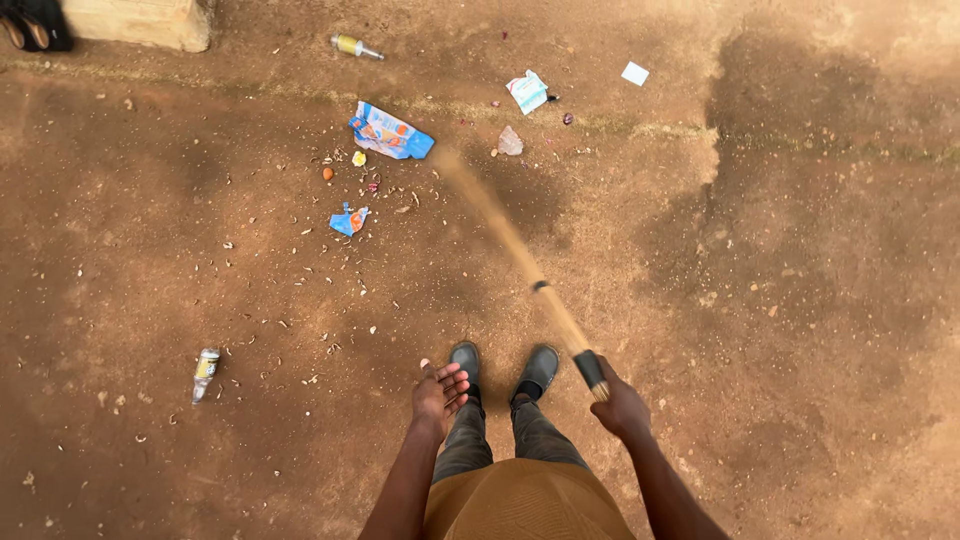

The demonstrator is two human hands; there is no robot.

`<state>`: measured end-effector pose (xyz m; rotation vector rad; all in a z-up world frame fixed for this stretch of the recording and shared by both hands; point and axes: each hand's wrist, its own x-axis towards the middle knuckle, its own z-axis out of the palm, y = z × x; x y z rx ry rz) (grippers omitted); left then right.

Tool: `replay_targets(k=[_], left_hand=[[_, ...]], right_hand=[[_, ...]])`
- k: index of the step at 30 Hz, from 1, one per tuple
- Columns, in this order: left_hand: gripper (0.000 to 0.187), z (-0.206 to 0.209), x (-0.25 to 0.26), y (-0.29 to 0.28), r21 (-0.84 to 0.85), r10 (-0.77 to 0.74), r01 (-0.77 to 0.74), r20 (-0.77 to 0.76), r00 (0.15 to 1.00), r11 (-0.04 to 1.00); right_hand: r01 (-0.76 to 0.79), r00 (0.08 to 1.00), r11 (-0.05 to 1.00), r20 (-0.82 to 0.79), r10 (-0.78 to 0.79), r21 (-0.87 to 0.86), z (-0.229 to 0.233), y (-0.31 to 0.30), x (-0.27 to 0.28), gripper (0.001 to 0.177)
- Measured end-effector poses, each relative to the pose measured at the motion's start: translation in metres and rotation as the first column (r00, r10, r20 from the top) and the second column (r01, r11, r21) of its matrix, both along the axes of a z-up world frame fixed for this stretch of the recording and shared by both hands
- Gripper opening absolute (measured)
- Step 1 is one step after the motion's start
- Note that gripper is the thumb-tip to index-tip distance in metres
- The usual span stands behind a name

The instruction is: The person sweeps trash and dirt across the ground using a handheld broom.

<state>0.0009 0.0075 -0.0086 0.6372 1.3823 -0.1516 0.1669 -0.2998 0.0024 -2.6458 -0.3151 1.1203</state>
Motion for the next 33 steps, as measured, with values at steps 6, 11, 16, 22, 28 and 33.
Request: replay_targets(k=[6,11,16,22,28,33], left_hand=[[0.069,0.006,-0.003,-0.005,0.013,0.012,-0.013,0.011,1.0,1.0],[0.068,0.003,-0.021,-0.01,0.012,-0.006,0.006,-0.043,0.999,1.0],[0.069,-0.003,-0.033,-0.007,-0.012,0.021,-0.022,-0.051,0.998,1.0],[0.068,-0.002,-0.014,-0.008,-0.009,0.049,-0.05,-0.02,0.999,0.999],[0.067,0.002,0.004,-0.017,0.005,0.02,-0.02,0.029,0.999,1.0],[0.067,0.003,0.007,-0.018,-0.013,-0.021,0.022,0.018,1.0,1.0]], right_hand=[[0.557,0.827,0.83,0.076,-0.557,0.02,-0.072,0.014,0.002,0.107],[0.699,0.691,0.715,-0.238,-0.683,-0.022,-0.093,0.045,0.058,0.087],[0.012,0.972,0.968,-0.226,-0.07,-0.25,-0.027,0.029,0.083,0.101],[0.337,0.931,0.934,-0.107,-0.35,-0.122,0.003,0.011,0.028,0.103],[0.942,0.334,0.306,-0.402,-0.852,0.134,-0.051,0.061,-0.015,0.094],[0.529,0.743,0.844,-0.435,-0.508,-0.082,-0.048,0.041,-0.025,0.098]])
